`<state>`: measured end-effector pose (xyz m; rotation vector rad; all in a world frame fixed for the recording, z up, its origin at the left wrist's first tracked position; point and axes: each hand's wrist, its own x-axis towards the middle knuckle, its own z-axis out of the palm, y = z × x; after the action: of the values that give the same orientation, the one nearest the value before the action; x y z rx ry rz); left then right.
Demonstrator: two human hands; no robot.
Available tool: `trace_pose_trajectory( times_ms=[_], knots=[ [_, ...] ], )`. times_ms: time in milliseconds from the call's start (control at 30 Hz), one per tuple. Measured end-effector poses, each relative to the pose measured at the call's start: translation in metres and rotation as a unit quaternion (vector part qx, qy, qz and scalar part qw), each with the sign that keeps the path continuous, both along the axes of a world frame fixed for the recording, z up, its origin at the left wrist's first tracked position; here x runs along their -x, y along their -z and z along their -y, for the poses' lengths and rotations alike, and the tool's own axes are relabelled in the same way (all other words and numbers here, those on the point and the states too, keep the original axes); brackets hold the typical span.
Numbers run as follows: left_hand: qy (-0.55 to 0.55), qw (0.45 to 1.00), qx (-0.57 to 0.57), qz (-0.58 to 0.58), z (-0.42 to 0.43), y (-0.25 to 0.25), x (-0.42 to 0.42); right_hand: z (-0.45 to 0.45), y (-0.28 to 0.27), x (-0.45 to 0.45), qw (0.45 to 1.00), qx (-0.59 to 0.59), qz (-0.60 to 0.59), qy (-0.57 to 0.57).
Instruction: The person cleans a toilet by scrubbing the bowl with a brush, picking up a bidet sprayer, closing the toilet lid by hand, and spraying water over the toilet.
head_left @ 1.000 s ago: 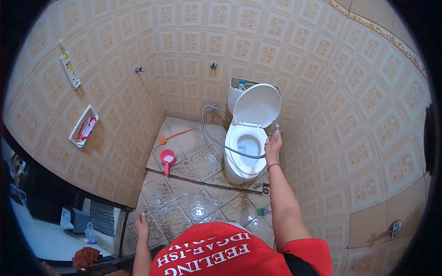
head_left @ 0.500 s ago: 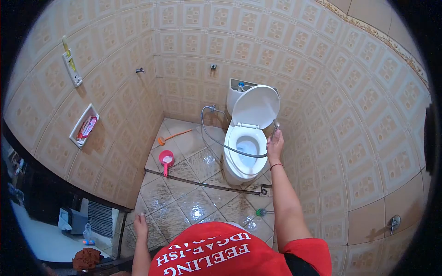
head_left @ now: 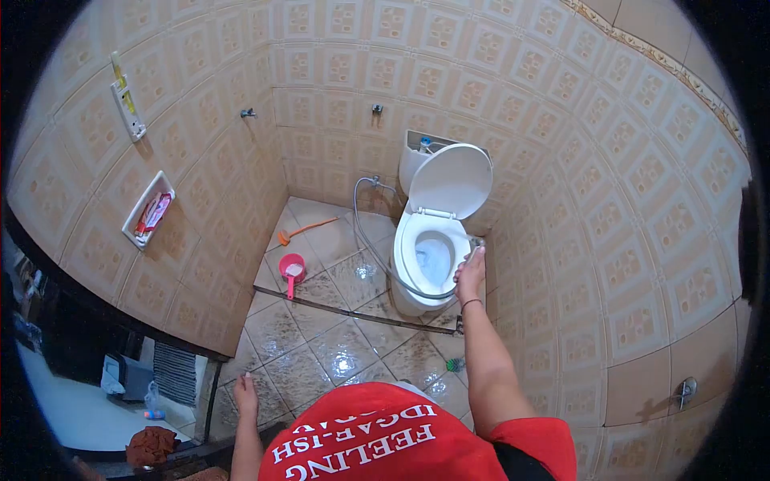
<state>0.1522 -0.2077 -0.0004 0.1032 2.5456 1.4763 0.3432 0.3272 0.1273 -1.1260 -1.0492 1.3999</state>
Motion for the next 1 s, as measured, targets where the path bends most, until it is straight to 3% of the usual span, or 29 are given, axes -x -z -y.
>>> trace_pose_trajectory(
  times_ms=[333, 433, 533, 700, 833, 933, 1000],
  knots=[
    [0.031, 0.998, 0.060, -0.016, -0.008, -0.010, 0.007, 0.026, 0.027, -0.003, 0.996, 0.070, -0.025, -0.040],
    [0.044, 0.983, 0.178, 0.028, -0.015, -0.025, 0.002, 0.036, 0.038, -0.010, 0.994, 0.089, -0.004, -0.061],
    [0.042, 0.986, 0.159, -0.011, -0.008, 0.001, 0.006, 0.045, 0.043, -0.020, 0.978, 0.207, -0.022, 0.015],
    [0.037, 0.994, 0.100, 0.008, -0.008, 0.003, 0.009, 0.039, 0.048, -0.047, 0.972, 0.210, -0.043, 0.100],
    [0.033, 0.994, 0.100, 0.037, -0.008, 0.002, 0.011, 0.027, 0.035, -0.059, 0.979, 0.143, -0.001, 0.147],
    [0.038, 0.996, 0.073, 0.019, -0.004, 0.010, 0.011, 0.013, 0.029, -0.053, 0.997, -0.014, 0.007, 0.077],
    [0.040, 0.997, 0.060, 0.009, -0.008, 0.001, 0.010, 0.005, 0.032, -0.042, 0.997, -0.049, 0.033, 0.044]
  ],
)
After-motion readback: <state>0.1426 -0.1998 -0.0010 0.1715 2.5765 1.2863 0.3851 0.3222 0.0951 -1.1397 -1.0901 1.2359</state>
